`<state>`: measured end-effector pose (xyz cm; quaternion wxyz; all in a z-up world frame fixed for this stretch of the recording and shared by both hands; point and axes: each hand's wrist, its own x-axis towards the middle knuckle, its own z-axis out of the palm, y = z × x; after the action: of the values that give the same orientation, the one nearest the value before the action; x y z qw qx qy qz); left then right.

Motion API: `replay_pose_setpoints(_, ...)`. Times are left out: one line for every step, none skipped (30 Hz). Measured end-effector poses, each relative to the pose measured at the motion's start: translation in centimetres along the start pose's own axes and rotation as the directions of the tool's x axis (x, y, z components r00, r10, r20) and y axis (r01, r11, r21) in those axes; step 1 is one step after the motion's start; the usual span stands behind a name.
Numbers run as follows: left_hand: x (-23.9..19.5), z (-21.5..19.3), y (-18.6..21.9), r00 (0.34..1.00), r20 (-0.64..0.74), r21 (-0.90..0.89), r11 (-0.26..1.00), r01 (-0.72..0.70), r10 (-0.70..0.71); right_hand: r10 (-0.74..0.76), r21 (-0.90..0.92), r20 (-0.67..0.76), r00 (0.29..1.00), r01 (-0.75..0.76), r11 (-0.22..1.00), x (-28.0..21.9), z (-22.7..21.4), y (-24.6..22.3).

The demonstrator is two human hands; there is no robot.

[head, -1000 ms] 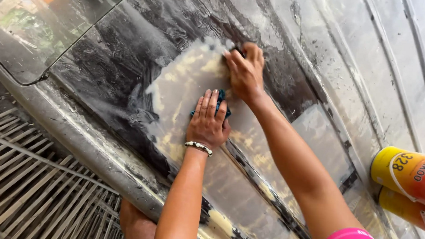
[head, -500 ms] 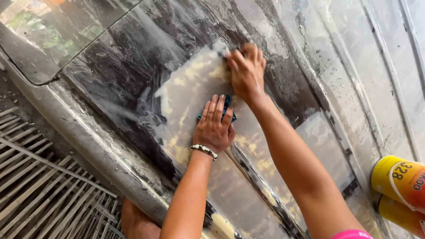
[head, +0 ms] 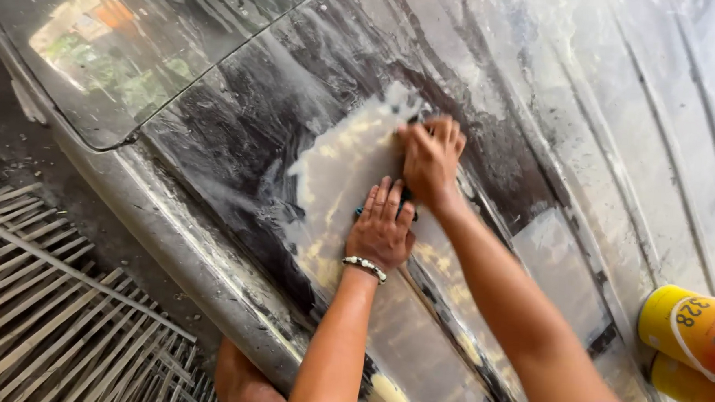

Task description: Sanding the roof of a car using a sanding block and water.

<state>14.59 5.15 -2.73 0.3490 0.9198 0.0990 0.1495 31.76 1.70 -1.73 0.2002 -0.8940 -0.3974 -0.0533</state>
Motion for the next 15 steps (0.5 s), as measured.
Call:
replay_pose_setpoints(-0.3, 0.2, 0.3, 1.000, -0.015, 0.003, 1.000, -0.011, 0.011, 0.016, -0.040, -0.008, 1.000, -0.017, 0.999, 1.2, 0.2, 0.8)
replay_pose_setpoints(-0.6, 0.4, 0.7, 0.999, -0.030, 0.007, 1.000, -0.021, 0.021, 0.031, -0.080, -0.017, 0.999, -0.033, 0.996, 2.3, 0.3, 1.6)
replay_pose_setpoints(-0.9, 0.4, 0.7, 0.999, -0.031, 0.008, 1.000, -0.022, 0.022, 0.030, -0.080, -0.018, 0.999, -0.031, 0.996, 2.1, 0.8, 1.3)
replay_pose_setpoints(-1.1, 0.4, 0.8, 0.999, -0.034, 0.008, 1.000, -0.016, 0.016, 0.067, -0.089, -0.011, 0.998, -0.068, 0.994, 1.9, 1.1, 0.9)
replay_pose_setpoints(-0.7, 0.3, 0.7, 0.999, -0.045, 0.010, 1.000, -0.014, 0.014, 0.098, -0.100, -0.012, 0.995, -0.098, 0.990, 2.4, 1.4, 0.7)
replay_pose_setpoints(-0.6, 0.5, 0.7, 0.998, -0.056, 0.013, 1.000, -0.019, 0.020, 0.090, -0.102, -0.021, 0.996, -0.091, 0.991, 1.7, 0.8, 0.5)
replay_pose_setpoints(-0.6, 0.7, 0.7, 0.999, -0.043, 0.001, 1.000, -0.005, 0.005, 0.041, -0.053, 0.047, 0.998, -0.038, 0.998, 0.8, 0.5, 0.3)
replay_pose_setpoints(-0.7, 1.1, 0.6, 1.000, -0.029, -0.011, 1.000, 0.009, -0.009, -0.013, -0.001, 0.113, 0.994, 0.013, 1.000, -0.1, 0.2, 0.1)
replay_pose_setpoints(-0.8, 0.9, 0.4, 1.000, -0.019, -0.011, 1.000, 0.016, -0.016, -0.007, 0.005, 0.122, 0.993, 0.006, 1.000, 1.5, 0.5, 0.0)
replay_pose_setpoints(-0.9, 0.7, 0.1, 0.999, -0.040, 0.025, 1.000, 0.007, -0.006, 0.033, -0.028, 0.075, 0.997, -0.031, 0.999, 3.0, 0.8, 0.1)
replay_pose_setpoints(-0.6, 0.9, 0.3, 0.998, -0.065, 0.051, 0.999, -0.010, 0.013, 0.072, -0.072, 0.023, 0.997, -0.070, 0.995, 4.7, 0.7, 0.6)
replay_pose_setpoints(-1.0, 1.0, 0.9, 0.998, -0.060, 0.040, 0.999, -0.010, 0.012, 0.078, -0.080, 0.029, 0.997, -0.076, 0.994, 3.5, 0.9, 1.1)
replay_pose_setpoints(-0.9, 0.9, 0.8, 0.999, -0.050, 0.037, 0.999, -0.009, 0.011, 0.111, -0.077, 0.027, 0.993, -0.108, 0.991, 3.3, 1.7, 1.2)
replay_pose_setpoints(-0.8, 0.7, 0.7, 0.999, -0.040, 0.035, 0.999, -0.009, 0.010, 0.143, -0.074, 0.026, 0.989, -0.141, 0.987, 3.1, 2.4, 1.2)
replay_pose_setpoints(-0.7, 0.7, 0.8, 0.999, -0.050, 0.040, 0.999, -0.009, 0.011, 0.134, -0.072, 0.020, 0.991, -0.132, 0.989, 2.1, 1.7, 0.4)
